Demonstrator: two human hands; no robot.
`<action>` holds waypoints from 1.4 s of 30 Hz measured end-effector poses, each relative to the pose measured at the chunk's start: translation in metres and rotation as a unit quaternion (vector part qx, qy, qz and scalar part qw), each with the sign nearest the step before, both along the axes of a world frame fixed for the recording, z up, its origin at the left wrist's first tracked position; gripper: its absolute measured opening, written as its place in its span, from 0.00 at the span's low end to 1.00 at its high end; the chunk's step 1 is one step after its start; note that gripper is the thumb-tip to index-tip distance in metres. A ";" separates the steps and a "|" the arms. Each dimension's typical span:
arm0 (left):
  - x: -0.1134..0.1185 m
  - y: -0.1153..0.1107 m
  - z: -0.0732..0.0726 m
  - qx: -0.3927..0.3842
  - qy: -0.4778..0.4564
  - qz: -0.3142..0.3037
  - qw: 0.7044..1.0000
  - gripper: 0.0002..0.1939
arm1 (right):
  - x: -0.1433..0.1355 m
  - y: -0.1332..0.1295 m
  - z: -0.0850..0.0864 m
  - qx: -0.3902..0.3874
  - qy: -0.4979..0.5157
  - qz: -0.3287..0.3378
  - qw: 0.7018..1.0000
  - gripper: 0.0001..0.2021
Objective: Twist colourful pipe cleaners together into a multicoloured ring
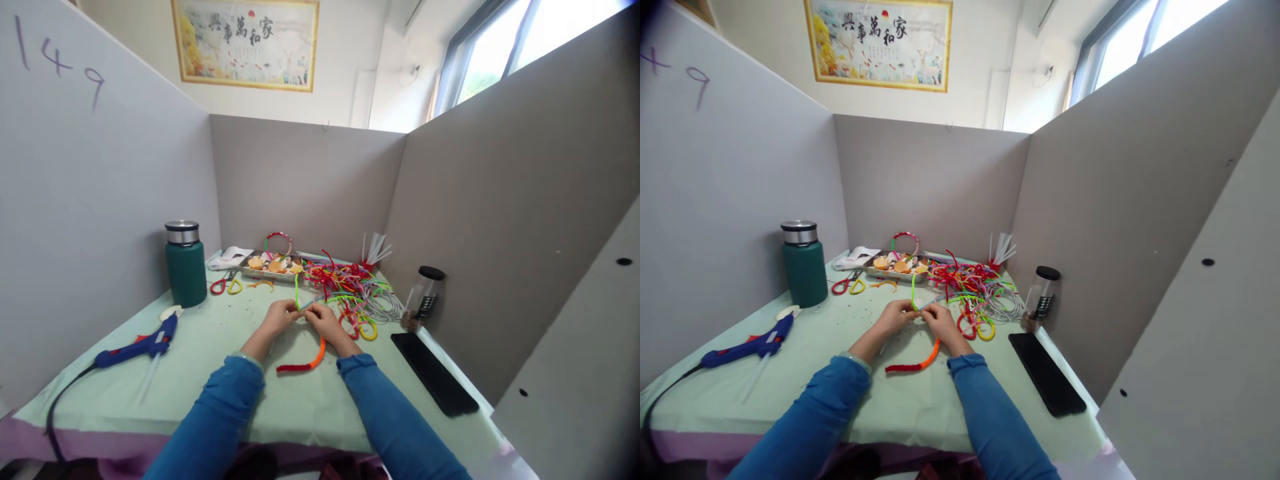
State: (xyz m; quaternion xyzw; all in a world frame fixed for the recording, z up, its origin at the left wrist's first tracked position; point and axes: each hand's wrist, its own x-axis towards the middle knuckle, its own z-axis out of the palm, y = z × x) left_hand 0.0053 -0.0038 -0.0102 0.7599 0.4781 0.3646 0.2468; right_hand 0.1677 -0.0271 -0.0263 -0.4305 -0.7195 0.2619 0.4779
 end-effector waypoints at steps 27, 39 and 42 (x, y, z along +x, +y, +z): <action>0.000 -0.001 0.004 -0.001 -0.034 0.010 0.999 0.11 | 0.004 0.012 -0.010 -0.031 0.049 -0.011 0.998 0.07; -0.001 -0.003 0.002 0.184 0.075 -0.047 0.979 0.11 | 0.004 0.010 -0.006 -0.046 0.054 -0.034 0.997 0.08; -0.001 -0.001 0.001 0.186 0.077 -0.053 0.978 0.12 | 0.004 0.009 -0.005 -0.044 0.062 -0.023 0.997 0.08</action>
